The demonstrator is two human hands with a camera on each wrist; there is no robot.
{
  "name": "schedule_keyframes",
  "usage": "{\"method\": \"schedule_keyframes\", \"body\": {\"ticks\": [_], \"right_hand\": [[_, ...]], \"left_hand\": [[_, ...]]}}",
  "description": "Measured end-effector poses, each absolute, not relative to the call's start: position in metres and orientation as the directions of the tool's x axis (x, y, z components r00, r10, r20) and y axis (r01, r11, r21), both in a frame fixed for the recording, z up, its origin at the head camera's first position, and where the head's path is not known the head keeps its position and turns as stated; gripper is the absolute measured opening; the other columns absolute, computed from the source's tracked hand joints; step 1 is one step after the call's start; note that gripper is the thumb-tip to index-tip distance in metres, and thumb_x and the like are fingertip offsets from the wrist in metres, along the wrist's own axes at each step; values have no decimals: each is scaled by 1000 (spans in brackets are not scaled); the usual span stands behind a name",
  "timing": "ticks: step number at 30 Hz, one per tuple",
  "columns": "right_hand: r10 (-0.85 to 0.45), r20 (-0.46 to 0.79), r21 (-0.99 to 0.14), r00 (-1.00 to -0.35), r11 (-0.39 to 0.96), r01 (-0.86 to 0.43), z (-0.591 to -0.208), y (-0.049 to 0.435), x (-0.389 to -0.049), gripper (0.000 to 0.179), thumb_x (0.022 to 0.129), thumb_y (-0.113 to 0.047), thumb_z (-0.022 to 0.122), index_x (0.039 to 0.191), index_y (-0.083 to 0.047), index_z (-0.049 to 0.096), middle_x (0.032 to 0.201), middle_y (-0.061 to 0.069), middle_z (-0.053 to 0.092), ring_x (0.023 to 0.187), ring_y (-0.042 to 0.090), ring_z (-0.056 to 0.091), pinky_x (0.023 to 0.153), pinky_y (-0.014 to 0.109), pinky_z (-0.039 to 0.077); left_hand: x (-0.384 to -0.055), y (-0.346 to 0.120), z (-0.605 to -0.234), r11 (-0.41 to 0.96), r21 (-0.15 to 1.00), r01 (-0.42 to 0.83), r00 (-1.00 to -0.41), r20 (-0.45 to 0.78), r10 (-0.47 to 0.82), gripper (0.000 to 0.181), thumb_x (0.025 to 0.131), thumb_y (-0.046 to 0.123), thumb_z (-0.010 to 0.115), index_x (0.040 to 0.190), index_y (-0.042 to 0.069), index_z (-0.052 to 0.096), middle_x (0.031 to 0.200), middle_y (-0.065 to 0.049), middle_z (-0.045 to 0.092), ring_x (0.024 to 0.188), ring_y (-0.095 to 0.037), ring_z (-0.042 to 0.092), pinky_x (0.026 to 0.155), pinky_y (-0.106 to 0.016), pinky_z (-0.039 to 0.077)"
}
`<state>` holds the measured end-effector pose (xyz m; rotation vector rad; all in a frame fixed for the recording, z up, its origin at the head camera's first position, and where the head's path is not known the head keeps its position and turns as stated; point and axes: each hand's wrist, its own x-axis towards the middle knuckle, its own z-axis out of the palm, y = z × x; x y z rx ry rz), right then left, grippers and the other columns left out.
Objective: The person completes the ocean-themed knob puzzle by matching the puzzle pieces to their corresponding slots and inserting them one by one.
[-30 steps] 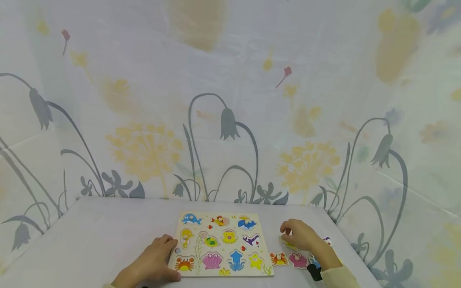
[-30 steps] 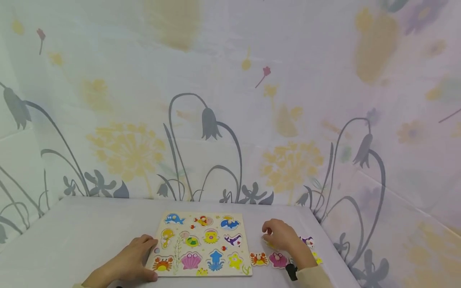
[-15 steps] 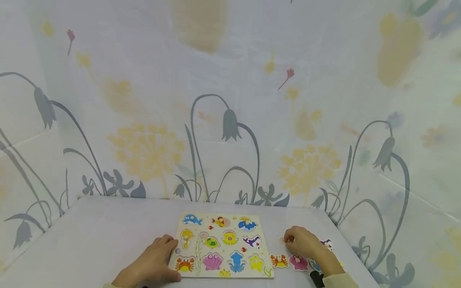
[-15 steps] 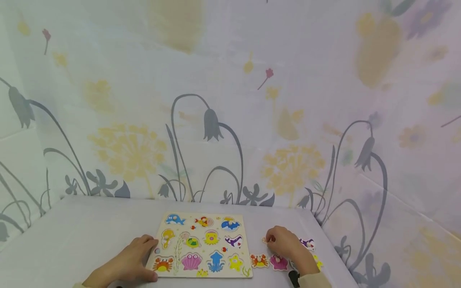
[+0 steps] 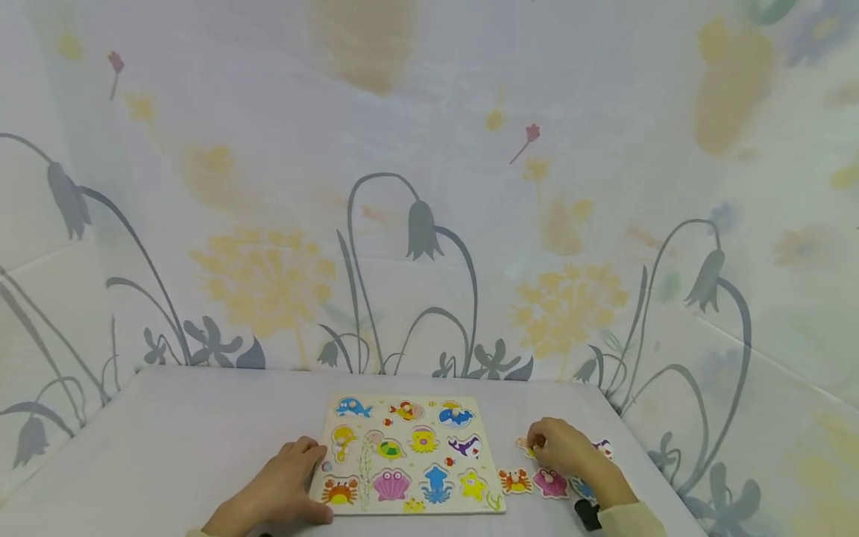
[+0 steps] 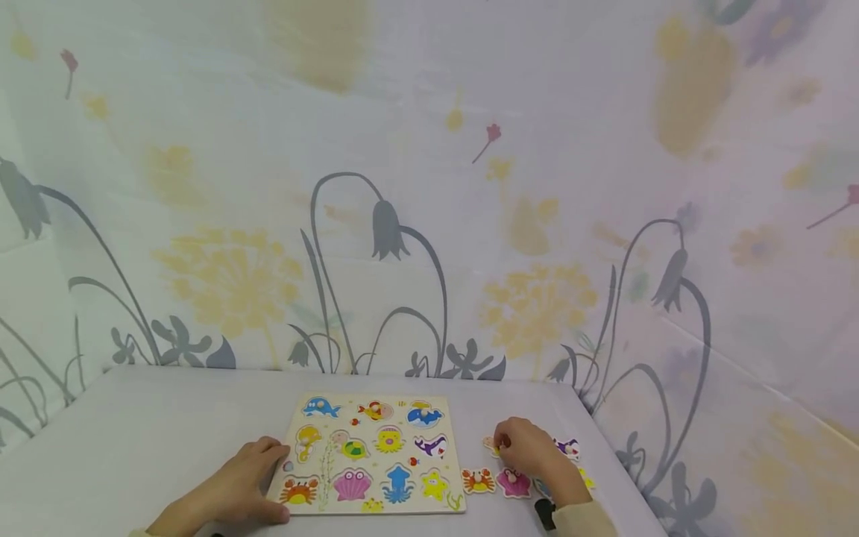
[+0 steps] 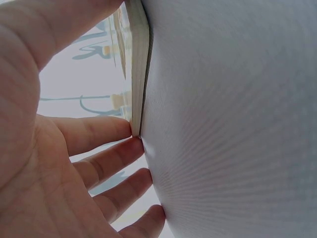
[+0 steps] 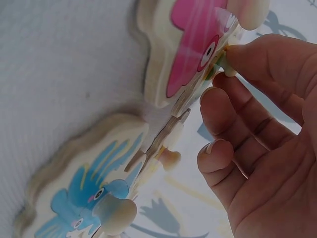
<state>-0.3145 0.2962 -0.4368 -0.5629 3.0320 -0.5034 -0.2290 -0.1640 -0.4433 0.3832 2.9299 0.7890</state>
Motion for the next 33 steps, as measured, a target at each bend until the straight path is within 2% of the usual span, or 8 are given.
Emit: {"method": "schedule_keyframes", "body": {"ticks": [8,15,25,33], "right_hand": [[-354,65,-313,-933,881,-356,-438,299,-314,13,76,-2,64,79,-15,65,73,-5,50,66,13,46,58,31,40],[-399,128,-285,-908,862,-419,-430,293,-317,13,80,-6,67,78,-18,65,75,-10,52,68,9,47,60,30,43],[-462,100,-290,-881,834,-470,-422,254,-325,8,84,-10,67,87,-17,68,78,-11,53,71,10,48,65,30,46],[-516,94,-289,-851,804,-520,-420,218,-328,7,85,-12,66,88,-18,68,78,-12,53,71,10,48,64,27,45]], "left_hand": [[-229,-163,-444,838,499,221,-965,-12,261,97,53,49,90,127,-4,55,123,-14,51,114,-36,45,100,-58,37],[-229,-163,-444,839,494,227,-965,0,261,96,53,48,90,127,-4,55,123,-15,50,115,-36,45,100,-57,37],[-228,-162,-442,841,497,215,-967,-12,254,96,54,48,90,128,-3,55,123,-13,50,115,-35,45,100,-57,37],[-227,-163,-441,843,491,220,-966,-9,257,95,54,47,90,127,-3,55,122,-13,51,114,-35,45,100,-57,37]]}}
